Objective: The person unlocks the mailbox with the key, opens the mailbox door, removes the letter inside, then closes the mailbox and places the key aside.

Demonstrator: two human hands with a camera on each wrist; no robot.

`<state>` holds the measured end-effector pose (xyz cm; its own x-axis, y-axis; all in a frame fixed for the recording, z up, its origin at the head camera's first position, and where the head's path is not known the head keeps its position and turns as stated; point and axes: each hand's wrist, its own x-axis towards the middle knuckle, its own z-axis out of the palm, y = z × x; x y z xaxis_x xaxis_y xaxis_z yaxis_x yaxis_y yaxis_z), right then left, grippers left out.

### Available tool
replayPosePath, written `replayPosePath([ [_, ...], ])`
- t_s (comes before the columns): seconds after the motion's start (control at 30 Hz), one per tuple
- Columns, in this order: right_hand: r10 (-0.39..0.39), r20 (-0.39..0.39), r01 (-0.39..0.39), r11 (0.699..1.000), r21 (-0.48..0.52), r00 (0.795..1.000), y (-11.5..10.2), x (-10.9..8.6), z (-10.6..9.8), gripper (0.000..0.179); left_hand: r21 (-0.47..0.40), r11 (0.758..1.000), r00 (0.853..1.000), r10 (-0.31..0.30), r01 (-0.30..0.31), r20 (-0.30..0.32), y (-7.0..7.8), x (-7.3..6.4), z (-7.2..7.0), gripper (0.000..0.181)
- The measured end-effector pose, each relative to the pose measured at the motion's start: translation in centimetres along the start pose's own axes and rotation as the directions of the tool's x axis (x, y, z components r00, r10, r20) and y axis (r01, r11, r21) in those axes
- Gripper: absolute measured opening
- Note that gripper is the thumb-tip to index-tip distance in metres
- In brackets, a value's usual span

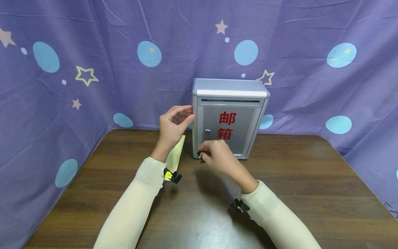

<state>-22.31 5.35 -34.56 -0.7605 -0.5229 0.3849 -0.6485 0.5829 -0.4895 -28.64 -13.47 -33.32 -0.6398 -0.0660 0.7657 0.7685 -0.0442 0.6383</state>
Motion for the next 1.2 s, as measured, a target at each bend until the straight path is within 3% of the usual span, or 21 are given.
replayPosePath([
  [0.13,0.077,0.099,-0.083,0.995,0.053,0.992,1.5,0.3,0.5,0.010,-0.002,1.000,1.000,-0.001,0.001,0.005,0.0,0.0,0.0,0.028],
  [0.27,0.138,0.192,-0.160,0.981,0.108,0.972,3.0,0.4,1.1,0.006,-0.014,1.000,1.000,-0.002,0.002,0.006,0.1,0.1,0.0,0.028],
  [0.43,0.212,0.291,-0.281,0.934,0.221,0.933,4.4,0.5,1.7,0.007,-0.024,1.000,1.000,-0.003,0.003,0.003,0.0,0.1,0.0,0.028],
  [0.57,0.251,0.322,-0.343,0.899,0.271,0.913,5.1,0.6,2.0,0.010,-0.020,1.000,1.000,0.000,0.000,-0.001,0.0,0.1,0.1,0.029],
  [0.7,0.261,0.316,-0.347,0.902,0.256,0.912,5.4,0.6,2.0,0.009,-0.018,1.000,1.000,0.000,0.000,-0.001,0.0,0.2,0.1,0.028],
  [0.97,0.253,0.321,-0.303,0.946,0.116,0.912,5.7,0.4,2.1,0.009,-0.007,1.000,1.000,-0.010,0.010,-0.003,0.1,0.1,0.1,0.028],
  [1.2,0.260,0.326,-0.306,0.947,0.098,0.909,5.7,0.3,2.2,0.008,-0.020,1.000,1.000,-0.009,0.009,-0.005,0.0,0.0,0.1,0.028],
])
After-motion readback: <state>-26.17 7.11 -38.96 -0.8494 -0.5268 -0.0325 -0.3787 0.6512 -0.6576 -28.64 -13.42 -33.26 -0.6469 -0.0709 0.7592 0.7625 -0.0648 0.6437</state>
